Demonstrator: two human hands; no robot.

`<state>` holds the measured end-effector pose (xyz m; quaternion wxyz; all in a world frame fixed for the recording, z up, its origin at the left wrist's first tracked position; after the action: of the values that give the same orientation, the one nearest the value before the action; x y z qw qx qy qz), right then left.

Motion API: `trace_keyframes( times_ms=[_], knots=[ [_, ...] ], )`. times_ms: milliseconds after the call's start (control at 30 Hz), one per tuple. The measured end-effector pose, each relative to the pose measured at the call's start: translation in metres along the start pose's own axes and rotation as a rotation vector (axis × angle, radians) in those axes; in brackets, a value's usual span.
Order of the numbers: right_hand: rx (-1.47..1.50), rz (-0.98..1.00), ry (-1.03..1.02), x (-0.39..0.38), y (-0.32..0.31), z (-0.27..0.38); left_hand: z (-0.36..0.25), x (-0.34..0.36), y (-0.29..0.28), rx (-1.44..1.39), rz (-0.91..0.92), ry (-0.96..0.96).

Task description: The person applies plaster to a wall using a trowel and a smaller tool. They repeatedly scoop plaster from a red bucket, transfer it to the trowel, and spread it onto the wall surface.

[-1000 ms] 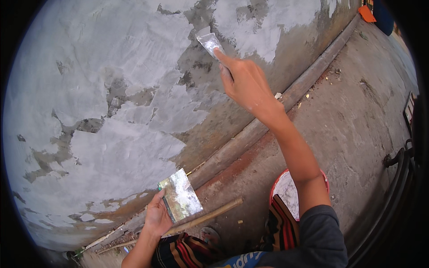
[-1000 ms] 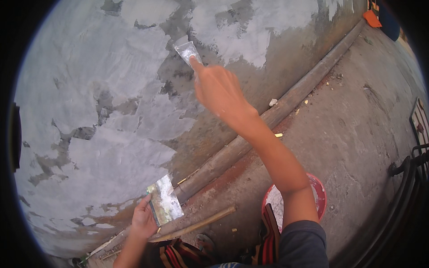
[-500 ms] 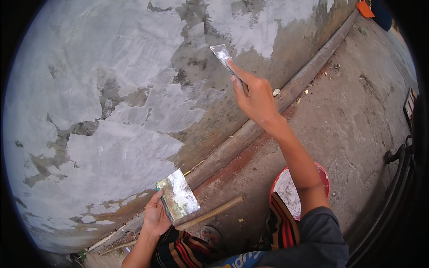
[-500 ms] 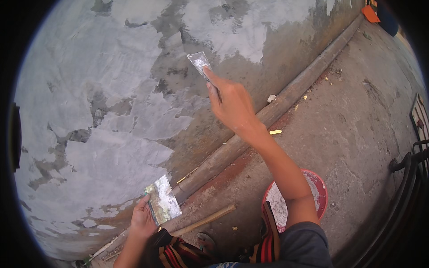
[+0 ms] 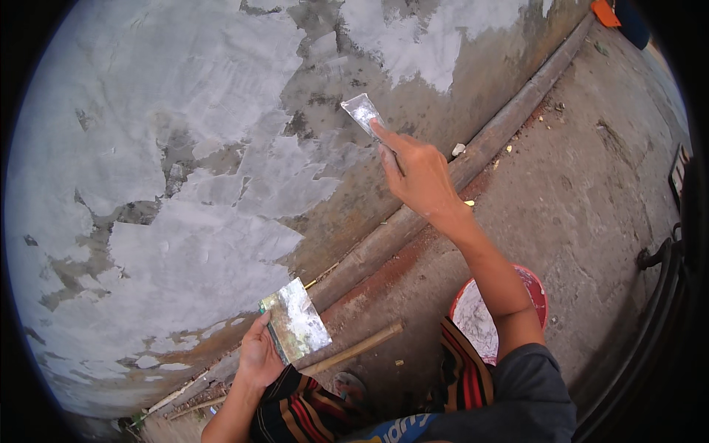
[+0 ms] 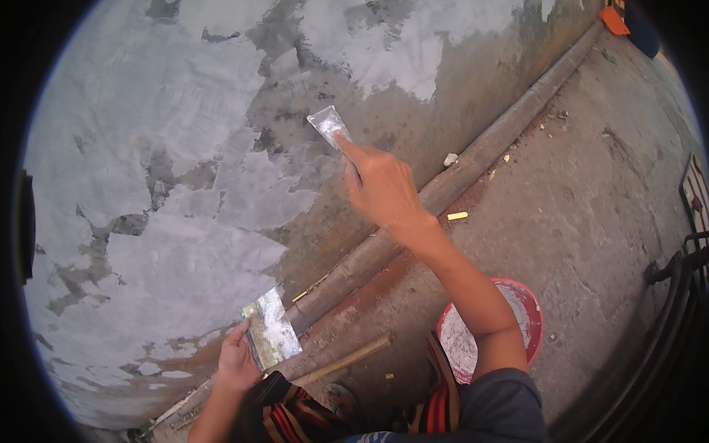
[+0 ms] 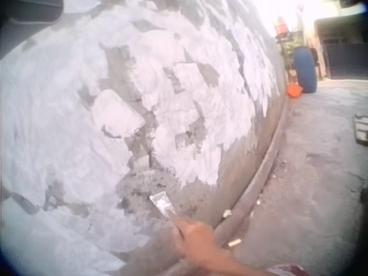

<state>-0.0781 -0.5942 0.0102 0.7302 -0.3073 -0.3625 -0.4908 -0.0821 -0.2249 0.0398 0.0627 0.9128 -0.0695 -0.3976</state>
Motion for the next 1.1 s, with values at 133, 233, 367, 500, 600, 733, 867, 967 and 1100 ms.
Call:
trace_keyframes(
  times_ms=[133, 233, 367, 500, 600, 733, 867, 967, 1100],
  knots=[
    [0.052, -0.016, 0.255, 0.043, -0.032, 0.007, 0.002, 0.003, 0.001, 0.001, 0.015, -0.025],
    [0.417, -0.184, 0.538, 0.049, -0.033, -0.003, 0.002, 0.001, 0.0, -0.005, 0.012, -0.001],
    [0.502, -0.161, 0.63, 0.017, -0.014, -0.016, 0.001, -0.002, -0.001, -0.022, 0.026, 0.0],
    [0.574, -0.119, 0.727, 0.001, -0.002, -0.009, 0.001, 0.0, -0.001, -0.014, -0.025, 0.004],
    [0.619, -0.095, 0.758, -0.009, -0.001, -0.006, 0.001, 0.003, -0.002, -0.065, -0.02, -0.011],
    [0.601, -0.128, 0.771, -0.014, 0.005, -0.009, 0.0, 0.005, -0.005, -0.076, 0.003, -0.029],
    [0.365, -0.187, 0.547, -0.01, 0.023, -0.016, 0.001, 0.007, -0.005, -0.068, 0.007, -0.04],
    [0.141, -0.229, 0.353, -0.017, 0.051, -0.023, 0.001, 0.007, 0.0, -0.067, 0.013, -0.039],
    [0.099, -0.137, 0.281, -0.037, 0.064, -0.014, 0.004, 0.007, 0.005, -0.006, 0.009, -0.041]
  ],
)
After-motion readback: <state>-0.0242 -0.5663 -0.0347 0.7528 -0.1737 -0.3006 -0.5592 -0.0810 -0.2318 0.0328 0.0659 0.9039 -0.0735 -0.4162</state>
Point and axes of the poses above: each hand's wrist, its own x-axis towards the middle knuckle, its own y-axis out of the palm, z = x × y, the point moved 1 cm from there along x, towards the middle knuckle, and after that the axes turned 14 degrees about -z, right-handed, at the moved point
